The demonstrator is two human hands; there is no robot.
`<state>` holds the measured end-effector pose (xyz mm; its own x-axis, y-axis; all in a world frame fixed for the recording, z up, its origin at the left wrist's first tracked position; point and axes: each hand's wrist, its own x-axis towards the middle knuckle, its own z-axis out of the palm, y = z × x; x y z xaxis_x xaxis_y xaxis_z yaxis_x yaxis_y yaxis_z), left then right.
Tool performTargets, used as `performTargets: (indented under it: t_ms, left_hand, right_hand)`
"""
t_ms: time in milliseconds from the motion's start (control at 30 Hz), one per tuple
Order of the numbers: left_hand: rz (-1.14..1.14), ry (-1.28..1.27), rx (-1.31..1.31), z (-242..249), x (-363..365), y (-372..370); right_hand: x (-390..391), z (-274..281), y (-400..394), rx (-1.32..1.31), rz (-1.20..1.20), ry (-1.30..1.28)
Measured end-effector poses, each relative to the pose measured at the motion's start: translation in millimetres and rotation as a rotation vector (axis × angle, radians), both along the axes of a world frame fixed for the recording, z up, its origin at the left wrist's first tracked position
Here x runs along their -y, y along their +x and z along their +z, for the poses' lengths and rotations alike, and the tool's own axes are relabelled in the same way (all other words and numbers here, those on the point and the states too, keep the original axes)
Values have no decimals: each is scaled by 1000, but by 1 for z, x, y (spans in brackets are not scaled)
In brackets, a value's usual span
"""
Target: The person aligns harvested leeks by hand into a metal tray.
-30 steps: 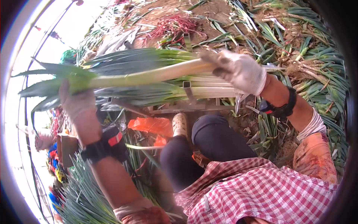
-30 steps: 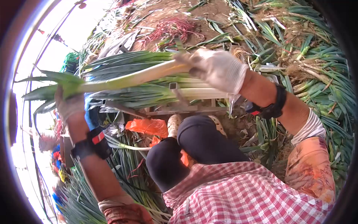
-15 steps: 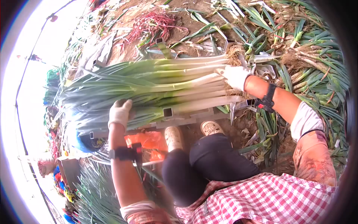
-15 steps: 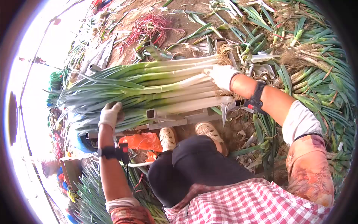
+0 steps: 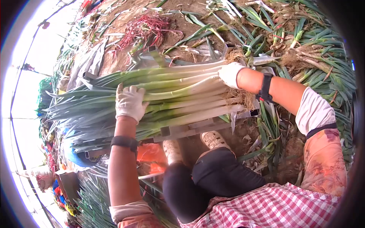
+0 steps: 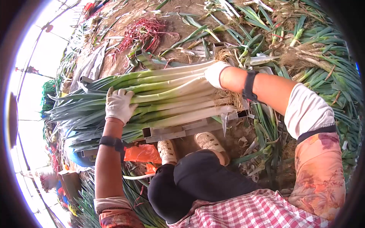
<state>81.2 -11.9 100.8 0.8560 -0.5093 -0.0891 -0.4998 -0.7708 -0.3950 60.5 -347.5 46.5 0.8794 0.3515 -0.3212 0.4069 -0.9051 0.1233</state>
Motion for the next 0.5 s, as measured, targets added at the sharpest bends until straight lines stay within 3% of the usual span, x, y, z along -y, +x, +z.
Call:
performTargets:
  t_ms: [67, 200, 300, 400, 500]
  left_hand:
    - [16, -86, 19, -2, -1, -2]
    - [82, -227, -117, 14, -6, 18]
    - [248, -78, -323, 20, 10, 30]
    - [239, -47, -134, -8, 14, 24]
    - [262, -34, -114, -15, 14, 11]
  right_hand:
    - [-4, 1, 7, -154, 129, -146]
    - [-20, -2, 5, -182, 219, -180]
    - [-29, -5, 7, -225, 134, -224]
    - [-30, -2, 3, -167, 42, -196]
    - [-33, 2, 4, -235, 1, -270]
